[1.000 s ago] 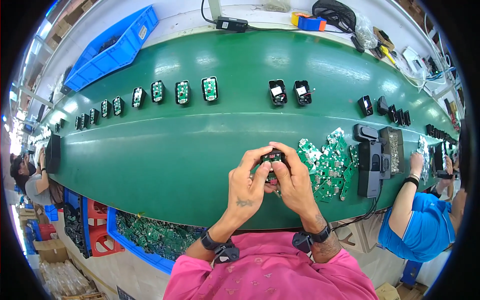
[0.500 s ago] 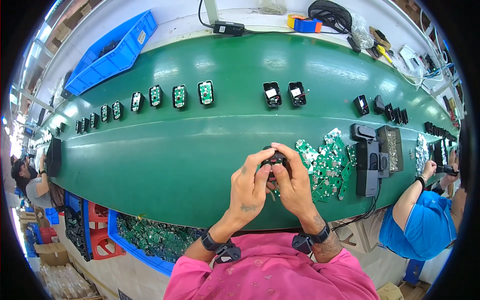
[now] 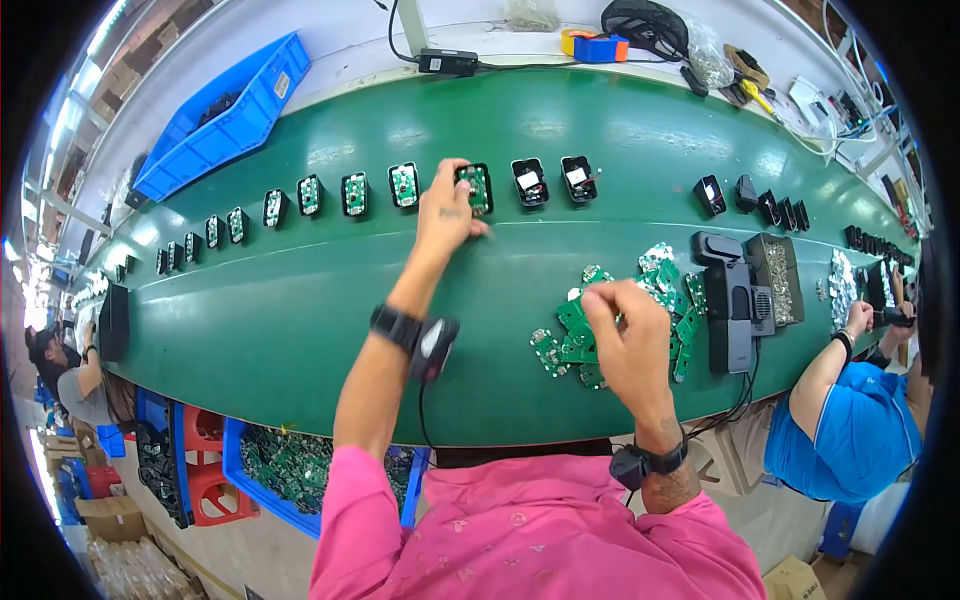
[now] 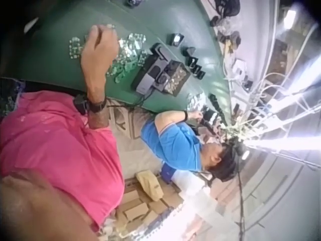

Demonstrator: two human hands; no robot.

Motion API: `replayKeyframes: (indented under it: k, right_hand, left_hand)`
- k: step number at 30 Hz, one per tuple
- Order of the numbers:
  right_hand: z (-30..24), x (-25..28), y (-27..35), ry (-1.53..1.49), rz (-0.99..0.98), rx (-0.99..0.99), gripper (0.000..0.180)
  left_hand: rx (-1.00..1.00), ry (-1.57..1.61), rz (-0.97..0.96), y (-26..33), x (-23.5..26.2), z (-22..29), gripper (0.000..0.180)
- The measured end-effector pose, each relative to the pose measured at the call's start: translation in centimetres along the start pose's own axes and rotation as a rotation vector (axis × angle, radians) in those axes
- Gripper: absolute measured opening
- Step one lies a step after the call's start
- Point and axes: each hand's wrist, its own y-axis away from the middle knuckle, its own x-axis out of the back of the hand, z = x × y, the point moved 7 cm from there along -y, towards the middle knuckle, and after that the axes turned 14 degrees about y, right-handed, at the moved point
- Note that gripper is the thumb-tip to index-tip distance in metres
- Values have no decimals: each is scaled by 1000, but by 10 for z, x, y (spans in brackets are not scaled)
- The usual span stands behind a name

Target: The person picks up a circuit board and a black plastic housing, fits the board into the housing by hand, and places the assembled unit onto the green conveyor belt. This process is repeated for additional circuit boards and housings.

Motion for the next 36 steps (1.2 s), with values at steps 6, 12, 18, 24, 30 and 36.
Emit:
replayKeyframes:
  k: [6, 12, 18, 24, 30, 36]
  right_hand:
    - [-20, -35, 44, 475, -312, 273, 39]
    - [-20, -47, 96, 625, -422, 387, 75]
    - [-13, -40, 140, 492, -368, 757, 56]
    - [-1, -25, 121, 63, -337, 702, 35]
    - [19, 4, 73, -235, -282, 132, 20]
    - [27, 15, 47, -280, -47, -122, 20]
  left_hand:
    - [-368, -613, 62, -44, 20, -26, 44]
    - [-228, -928, -282, 10, -69, 32, 94]
    - [-351, -888, -379, -11, -83, 9, 91]
    - [-122, -195, -319, 36, -56, 17, 45]
    - [500, 1060, -228, 151, -51, -7, 39]
    - [414, 505, -379, 192, -74, 8, 30]
